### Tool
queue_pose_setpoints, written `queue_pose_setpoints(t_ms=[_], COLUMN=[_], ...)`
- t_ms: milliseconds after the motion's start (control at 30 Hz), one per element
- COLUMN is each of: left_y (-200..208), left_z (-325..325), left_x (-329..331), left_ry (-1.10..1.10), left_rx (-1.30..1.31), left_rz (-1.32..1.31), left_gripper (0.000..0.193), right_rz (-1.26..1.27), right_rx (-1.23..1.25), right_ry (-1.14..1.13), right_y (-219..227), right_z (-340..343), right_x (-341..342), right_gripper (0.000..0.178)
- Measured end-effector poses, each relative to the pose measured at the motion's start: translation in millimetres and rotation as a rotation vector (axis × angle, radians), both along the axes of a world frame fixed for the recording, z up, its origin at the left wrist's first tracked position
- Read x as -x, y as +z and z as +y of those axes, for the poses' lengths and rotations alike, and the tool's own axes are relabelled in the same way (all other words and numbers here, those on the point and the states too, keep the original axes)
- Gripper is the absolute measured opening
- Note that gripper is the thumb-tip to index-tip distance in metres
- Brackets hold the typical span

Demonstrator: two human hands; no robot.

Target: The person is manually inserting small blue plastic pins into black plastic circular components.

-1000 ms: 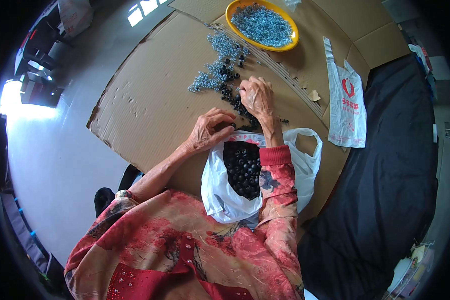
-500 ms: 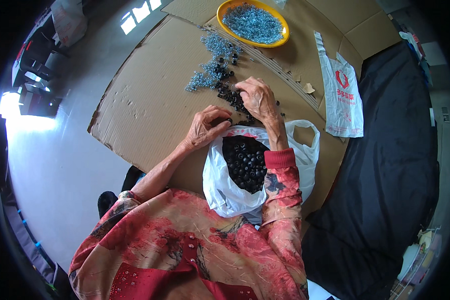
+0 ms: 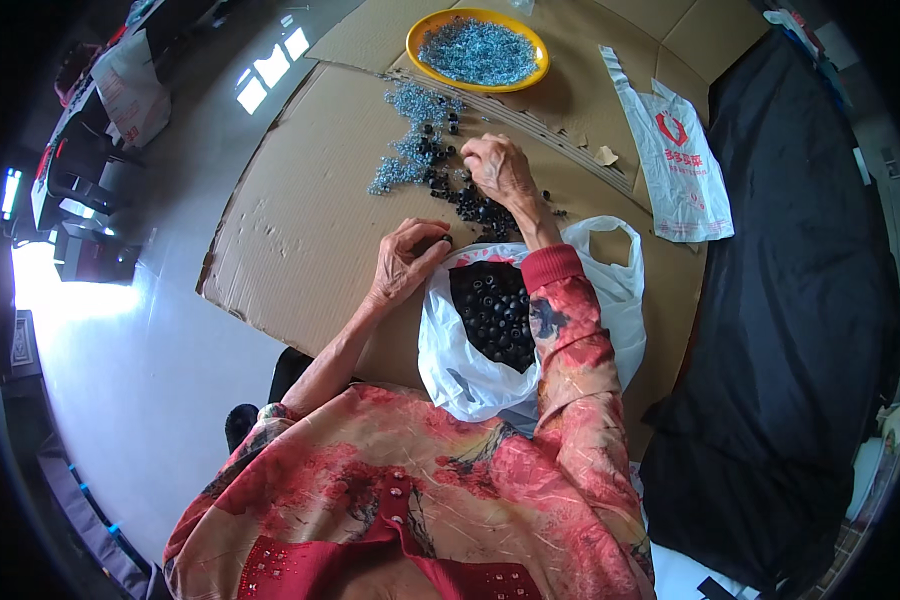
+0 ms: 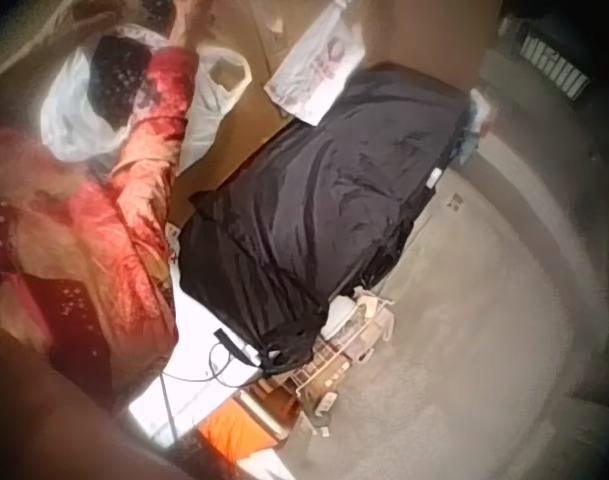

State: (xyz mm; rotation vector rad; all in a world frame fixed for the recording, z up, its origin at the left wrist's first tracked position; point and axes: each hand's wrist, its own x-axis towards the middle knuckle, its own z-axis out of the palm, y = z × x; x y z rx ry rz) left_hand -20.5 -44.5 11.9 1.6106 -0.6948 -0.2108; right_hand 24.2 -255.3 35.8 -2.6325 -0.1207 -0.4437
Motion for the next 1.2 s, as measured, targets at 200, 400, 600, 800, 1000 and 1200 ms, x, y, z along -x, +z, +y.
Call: queue_pose_setpoints(t_ms=[200, 400, 600, 800, 1000, 1200], left_y=[0, -3, -5, 0, 14, 68], left_z=[0, 0, 0, 4, -1, 2], left_x=[1, 1, 0, 1, -7, -7], left_ry=[0.001, -0.008, -0.026, -0.005, -0.011, -0.344], left_rx=[-0.006, 0.017, 0.021, -0.009, 0.535, 1.073], left_rz=[0.012, 0.034, 0.039, 0.067, 0.727, 1.073], left_gripper=[0.018, 0.018, 0.019, 0.019, 0.018, 0.015], right_rz=[0.036, 0.016, 0.005, 0.089, 0.138, 0.076], right_rx=[0.077, 0.132, 0.177, -0.217, -0.718, -0.923], right_ry=[0.016, -0.016, -0.025, -0.079, -0.011, 0.082], right_y=[-15, -18, -17, 16, 58, 120], right_z=[7, 13, 14, 16, 25, 59], right_x=[0, 1, 1, 26, 58, 76], right_gripper=[0.011, 0.006, 0.004, 0.010, 0.010, 0.008])
